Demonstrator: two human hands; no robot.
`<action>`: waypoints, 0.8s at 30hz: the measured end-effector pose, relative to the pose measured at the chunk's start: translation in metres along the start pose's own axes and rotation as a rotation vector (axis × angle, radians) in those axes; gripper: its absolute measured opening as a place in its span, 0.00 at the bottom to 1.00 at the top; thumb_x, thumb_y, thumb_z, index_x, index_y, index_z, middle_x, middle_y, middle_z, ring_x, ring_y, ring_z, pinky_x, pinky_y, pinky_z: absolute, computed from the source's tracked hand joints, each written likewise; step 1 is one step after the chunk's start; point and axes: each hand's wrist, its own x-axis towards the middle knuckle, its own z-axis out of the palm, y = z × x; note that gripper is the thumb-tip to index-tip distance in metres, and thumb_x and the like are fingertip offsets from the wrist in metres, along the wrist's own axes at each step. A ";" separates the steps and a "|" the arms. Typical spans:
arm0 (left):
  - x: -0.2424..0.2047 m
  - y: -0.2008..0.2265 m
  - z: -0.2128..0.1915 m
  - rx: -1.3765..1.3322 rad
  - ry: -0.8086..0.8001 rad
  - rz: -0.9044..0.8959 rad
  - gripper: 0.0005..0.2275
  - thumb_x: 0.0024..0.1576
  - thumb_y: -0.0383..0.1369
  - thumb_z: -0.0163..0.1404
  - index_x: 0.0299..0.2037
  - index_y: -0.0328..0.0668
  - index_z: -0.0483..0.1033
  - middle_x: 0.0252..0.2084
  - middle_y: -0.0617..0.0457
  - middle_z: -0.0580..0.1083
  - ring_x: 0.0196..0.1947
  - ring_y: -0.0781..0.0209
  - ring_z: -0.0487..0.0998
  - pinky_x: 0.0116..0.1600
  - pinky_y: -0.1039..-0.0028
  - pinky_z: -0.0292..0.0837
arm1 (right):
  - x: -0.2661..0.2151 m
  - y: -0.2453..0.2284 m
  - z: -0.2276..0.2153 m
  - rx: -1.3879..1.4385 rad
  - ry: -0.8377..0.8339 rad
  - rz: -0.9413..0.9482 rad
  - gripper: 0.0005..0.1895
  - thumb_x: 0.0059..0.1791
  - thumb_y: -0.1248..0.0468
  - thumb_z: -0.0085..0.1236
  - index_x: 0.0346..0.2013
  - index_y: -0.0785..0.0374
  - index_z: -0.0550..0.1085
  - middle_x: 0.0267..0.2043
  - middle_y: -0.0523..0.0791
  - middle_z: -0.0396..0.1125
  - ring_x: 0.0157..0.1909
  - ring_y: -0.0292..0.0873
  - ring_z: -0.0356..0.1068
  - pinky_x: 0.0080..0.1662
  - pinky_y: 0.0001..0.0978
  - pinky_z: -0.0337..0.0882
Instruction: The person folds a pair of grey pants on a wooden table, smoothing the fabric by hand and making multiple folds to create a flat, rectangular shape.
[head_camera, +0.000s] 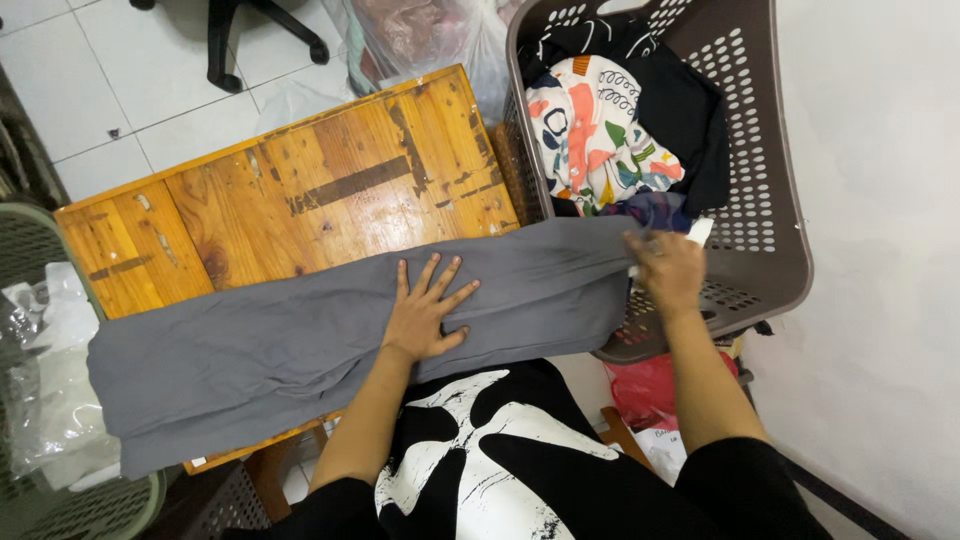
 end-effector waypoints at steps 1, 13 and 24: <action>0.001 -0.002 -0.003 -0.001 -0.001 0.005 0.31 0.40 0.53 0.41 0.58 0.71 0.53 0.65 0.59 0.47 0.64 0.53 0.42 0.59 0.44 0.25 | -0.004 -0.005 0.018 -0.003 -0.001 0.004 0.15 0.45 0.61 0.41 0.40 0.37 0.71 0.39 0.39 0.63 0.42 0.42 0.62 0.41 0.33 0.58; 0.000 -0.007 0.005 0.081 -0.170 0.092 0.24 0.48 0.41 0.36 0.58 0.74 0.50 0.65 0.62 0.43 0.65 0.61 0.38 0.62 0.49 0.22 | 0.021 -0.050 0.017 1.377 -0.571 1.418 0.44 0.36 0.26 0.38 0.60 0.41 0.48 0.52 0.54 0.57 0.53 0.57 0.58 0.48 0.54 0.53; -0.001 -0.008 0.004 0.044 -0.065 0.116 0.24 0.48 0.52 0.34 0.57 0.74 0.52 0.66 0.62 0.42 0.65 0.61 0.37 0.63 0.53 0.20 | 0.052 -0.049 -0.056 1.238 -0.884 1.424 0.44 0.37 0.43 0.56 0.56 0.67 0.56 0.54 0.59 0.55 0.53 0.53 0.58 0.48 0.48 0.61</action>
